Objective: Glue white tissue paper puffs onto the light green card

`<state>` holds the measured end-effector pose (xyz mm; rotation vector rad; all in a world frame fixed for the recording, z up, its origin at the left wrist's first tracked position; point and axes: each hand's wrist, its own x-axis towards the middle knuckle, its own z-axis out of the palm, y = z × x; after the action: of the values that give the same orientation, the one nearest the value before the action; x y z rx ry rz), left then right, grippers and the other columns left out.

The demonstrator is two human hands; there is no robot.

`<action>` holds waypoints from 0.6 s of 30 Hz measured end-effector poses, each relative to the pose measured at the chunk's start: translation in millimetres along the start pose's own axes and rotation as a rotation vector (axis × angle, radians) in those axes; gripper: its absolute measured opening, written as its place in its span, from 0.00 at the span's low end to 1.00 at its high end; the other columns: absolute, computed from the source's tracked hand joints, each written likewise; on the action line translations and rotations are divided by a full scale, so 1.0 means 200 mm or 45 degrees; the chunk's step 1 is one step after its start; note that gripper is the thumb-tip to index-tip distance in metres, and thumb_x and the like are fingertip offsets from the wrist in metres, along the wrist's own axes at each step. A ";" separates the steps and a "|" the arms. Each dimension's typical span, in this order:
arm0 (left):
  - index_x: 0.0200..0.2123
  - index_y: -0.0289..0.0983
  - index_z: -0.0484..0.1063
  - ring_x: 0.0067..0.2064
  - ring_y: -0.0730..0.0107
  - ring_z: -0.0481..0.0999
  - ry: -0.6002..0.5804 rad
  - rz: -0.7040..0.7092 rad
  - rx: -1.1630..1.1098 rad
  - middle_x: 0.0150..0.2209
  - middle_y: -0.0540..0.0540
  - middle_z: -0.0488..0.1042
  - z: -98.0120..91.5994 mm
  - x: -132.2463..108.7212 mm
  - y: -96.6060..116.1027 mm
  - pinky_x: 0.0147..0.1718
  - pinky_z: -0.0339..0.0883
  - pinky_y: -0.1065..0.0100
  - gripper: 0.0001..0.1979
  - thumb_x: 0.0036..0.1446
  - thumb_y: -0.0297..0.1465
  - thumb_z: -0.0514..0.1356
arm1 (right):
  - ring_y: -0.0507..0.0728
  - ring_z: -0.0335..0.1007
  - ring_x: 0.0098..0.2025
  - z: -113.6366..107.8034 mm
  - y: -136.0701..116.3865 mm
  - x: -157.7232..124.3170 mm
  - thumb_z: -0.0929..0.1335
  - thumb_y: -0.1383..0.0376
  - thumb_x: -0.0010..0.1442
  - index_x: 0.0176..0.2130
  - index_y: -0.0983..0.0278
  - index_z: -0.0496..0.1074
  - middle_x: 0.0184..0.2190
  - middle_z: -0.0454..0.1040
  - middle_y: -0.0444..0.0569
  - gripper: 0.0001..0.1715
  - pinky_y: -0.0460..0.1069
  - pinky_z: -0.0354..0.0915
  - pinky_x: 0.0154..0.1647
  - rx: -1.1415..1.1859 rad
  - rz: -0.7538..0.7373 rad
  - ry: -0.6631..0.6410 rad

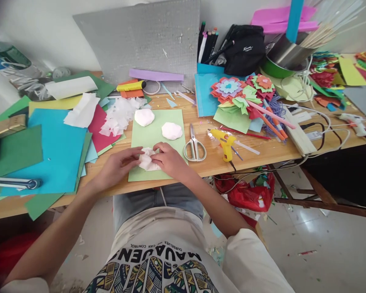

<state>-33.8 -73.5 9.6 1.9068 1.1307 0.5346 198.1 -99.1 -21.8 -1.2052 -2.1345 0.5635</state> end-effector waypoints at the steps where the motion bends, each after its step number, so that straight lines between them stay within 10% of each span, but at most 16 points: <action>1: 0.48 0.42 0.74 0.41 0.64 0.78 0.026 -0.016 0.008 0.45 0.45 0.79 0.03 0.01 0.00 0.42 0.73 0.63 0.15 0.61 0.40 0.57 | 0.60 0.69 0.49 0.00 -0.01 0.00 0.66 0.67 0.65 0.40 0.59 0.81 0.49 0.71 0.54 0.12 0.58 0.68 0.53 0.002 0.002 0.004; 8: 0.54 0.40 0.66 0.39 0.64 0.78 0.188 -0.128 0.112 0.38 0.47 0.79 0.09 0.07 0.03 0.41 0.73 0.61 0.24 0.53 0.34 0.62 | 0.59 0.69 0.49 -0.02 -0.04 0.01 0.64 0.70 0.66 0.62 0.54 0.66 0.47 0.71 0.52 0.27 0.53 0.69 0.49 -0.162 -0.023 -0.131; 18: 0.39 0.39 0.76 0.35 0.67 0.77 0.303 0.042 0.209 0.38 0.46 0.79 0.07 -0.01 0.06 0.37 0.73 0.64 0.10 0.61 0.37 0.58 | 0.57 0.71 0.46 -0.01 0.00 0.02 0.65 0.68 0.67 0.45 0.60 0.77 0.44 0.74 0.52 0.12 0.51 0.68 0.45 -0.256 -0.092 -0.103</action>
<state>-18.3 -84.4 11.1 2.0452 1.3324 0.7209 198.0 -96.2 -20.1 -1.2238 -2.3383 0.3795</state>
